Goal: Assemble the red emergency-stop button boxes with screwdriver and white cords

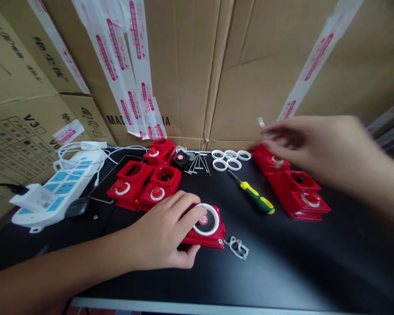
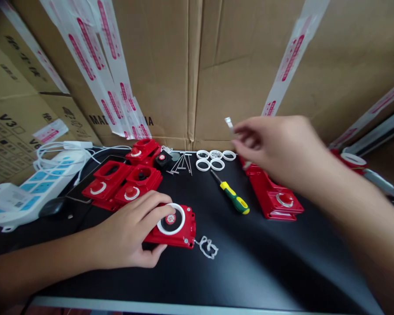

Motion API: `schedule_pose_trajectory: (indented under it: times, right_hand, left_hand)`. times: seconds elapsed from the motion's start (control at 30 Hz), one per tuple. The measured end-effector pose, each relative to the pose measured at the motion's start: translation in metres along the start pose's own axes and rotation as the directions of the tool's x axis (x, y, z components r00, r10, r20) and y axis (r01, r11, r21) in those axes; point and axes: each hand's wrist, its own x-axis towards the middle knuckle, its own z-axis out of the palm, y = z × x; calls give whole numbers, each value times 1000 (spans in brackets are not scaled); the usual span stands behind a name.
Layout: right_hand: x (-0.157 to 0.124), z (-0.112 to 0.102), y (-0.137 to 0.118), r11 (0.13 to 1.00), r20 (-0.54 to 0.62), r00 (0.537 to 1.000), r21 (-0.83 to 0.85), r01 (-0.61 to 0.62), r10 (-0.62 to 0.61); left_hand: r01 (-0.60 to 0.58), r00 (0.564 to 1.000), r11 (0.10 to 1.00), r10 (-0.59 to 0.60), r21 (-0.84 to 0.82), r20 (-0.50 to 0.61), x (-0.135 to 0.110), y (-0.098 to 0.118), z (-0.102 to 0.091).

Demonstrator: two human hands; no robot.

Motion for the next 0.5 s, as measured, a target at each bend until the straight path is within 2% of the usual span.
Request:
schedule_pose_trajectory:
  times: [0.13, 0.23, 0.37, 0.5]
  right_hand:
    - [40, 60, -32, 986, 141, 976, -2, 167, -166]
    - [55, 95, -41, 957, 255, 930, -53, 286, -264]
    - [58, 126, -47, 899, 442, 845, -164, 406, -301]
    - [48, 148, -54, 851, 538, 800, -258, 458, -267]
  left_hand:
    - [1, 1000, 1000, -1, -8, 24, -1, 0, 0]
    - [-1, 999, 1000, 1, -9, 34, -1, 0, -1]
    - [1, 999, 1000, -1, -10, 44, -1, 0, -1]
    - [5, 998, 1000, -4, -9, 55, -1, -1, -1]
